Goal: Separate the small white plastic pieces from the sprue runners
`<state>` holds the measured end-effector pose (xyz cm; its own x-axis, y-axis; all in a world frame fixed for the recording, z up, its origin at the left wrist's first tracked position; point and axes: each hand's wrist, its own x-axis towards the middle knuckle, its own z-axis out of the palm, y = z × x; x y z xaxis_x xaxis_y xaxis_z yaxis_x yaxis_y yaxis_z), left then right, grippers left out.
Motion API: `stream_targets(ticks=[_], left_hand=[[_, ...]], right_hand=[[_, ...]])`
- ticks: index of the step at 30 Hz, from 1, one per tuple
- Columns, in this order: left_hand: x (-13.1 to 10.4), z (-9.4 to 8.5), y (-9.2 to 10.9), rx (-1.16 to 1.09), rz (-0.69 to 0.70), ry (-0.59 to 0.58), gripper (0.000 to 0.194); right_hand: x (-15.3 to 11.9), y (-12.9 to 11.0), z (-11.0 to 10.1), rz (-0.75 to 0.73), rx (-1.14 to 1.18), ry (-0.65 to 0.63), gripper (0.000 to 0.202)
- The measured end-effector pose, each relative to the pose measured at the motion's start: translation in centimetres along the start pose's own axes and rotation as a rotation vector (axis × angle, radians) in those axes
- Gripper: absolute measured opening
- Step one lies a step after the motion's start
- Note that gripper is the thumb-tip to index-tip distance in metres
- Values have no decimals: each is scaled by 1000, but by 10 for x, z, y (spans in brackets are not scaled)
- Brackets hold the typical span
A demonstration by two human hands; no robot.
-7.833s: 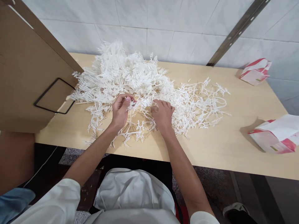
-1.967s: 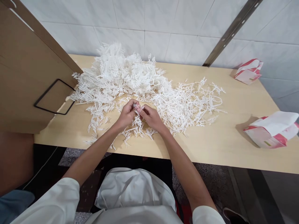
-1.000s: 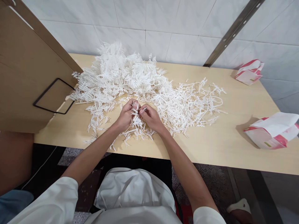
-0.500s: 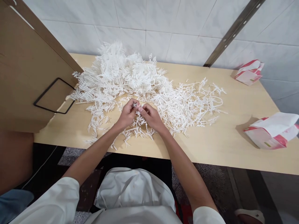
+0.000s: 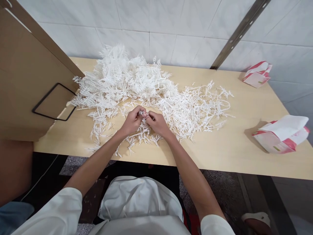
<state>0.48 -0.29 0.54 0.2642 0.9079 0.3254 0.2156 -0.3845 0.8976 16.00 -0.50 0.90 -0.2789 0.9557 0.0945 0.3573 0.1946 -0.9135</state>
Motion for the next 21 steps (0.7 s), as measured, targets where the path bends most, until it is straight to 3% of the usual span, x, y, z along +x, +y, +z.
stream_targets(ticks=[6, 12, 15, 21], left_hand=[[1, 0, -1, -114, -14, 18, 4], [2, -1, 1, -48, -70, 141, 21], [1, 0, 3, 22, -92, 214, 24], [1, 1, -1, -14, -141, 176, 25]], right_hand=[[1, 3, 3, -57, -82, 71, 25], [2, 3, 0, -194, -147, 321, 22], [1, 4, -1, -287, -178, 264, 27], [2, 11, 2, -272, -259, 174, 26]])
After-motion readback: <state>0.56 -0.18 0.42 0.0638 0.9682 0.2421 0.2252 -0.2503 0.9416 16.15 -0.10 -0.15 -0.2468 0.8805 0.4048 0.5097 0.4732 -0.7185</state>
